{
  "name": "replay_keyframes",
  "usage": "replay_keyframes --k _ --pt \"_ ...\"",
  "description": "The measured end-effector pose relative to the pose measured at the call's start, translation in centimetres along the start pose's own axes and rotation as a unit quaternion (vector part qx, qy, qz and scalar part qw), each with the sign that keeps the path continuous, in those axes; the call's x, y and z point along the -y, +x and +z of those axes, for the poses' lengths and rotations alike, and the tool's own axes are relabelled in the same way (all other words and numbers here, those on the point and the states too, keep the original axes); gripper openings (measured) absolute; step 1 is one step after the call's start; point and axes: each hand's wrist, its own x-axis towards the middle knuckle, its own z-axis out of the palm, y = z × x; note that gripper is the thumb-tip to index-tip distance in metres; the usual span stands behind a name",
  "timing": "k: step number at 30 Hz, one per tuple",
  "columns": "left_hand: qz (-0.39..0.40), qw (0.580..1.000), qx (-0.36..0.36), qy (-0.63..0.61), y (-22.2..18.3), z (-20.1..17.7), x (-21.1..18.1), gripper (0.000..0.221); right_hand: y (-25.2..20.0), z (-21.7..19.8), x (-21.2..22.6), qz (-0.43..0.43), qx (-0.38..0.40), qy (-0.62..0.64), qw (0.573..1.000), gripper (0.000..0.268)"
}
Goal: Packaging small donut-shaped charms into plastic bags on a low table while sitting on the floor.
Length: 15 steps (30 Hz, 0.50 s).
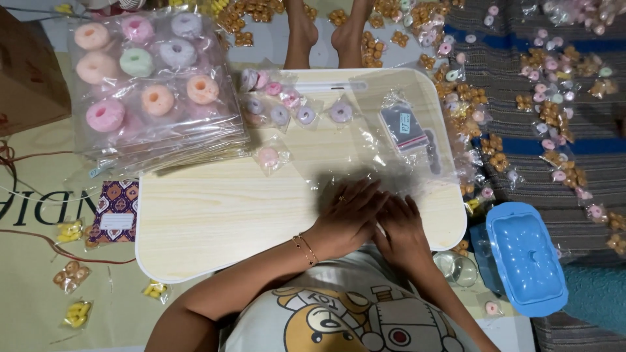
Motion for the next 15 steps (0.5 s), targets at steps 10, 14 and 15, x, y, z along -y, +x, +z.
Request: replay_keyframes --k 10,14,15 --pt "0.052 0.989 0.092 -0.107 3.3 -6.3 0.1 0.049 2.5 1.8 -1.7 -0.111 0.062 0.042 0.991 0.033" --pt "-0.078 0.937 0.337 0.055 4.3 -7.4 6.6 0.062 2.0 1.4 -1.2 -0.066 0.043 0.078 0.994 0.056" --pt "-0.100 0.944 0.314 0.032 4.6 -7.6 8.5 0.060 2.2 0.8 -1.0 -0.059 0.053 0.099 0.992 0.061"
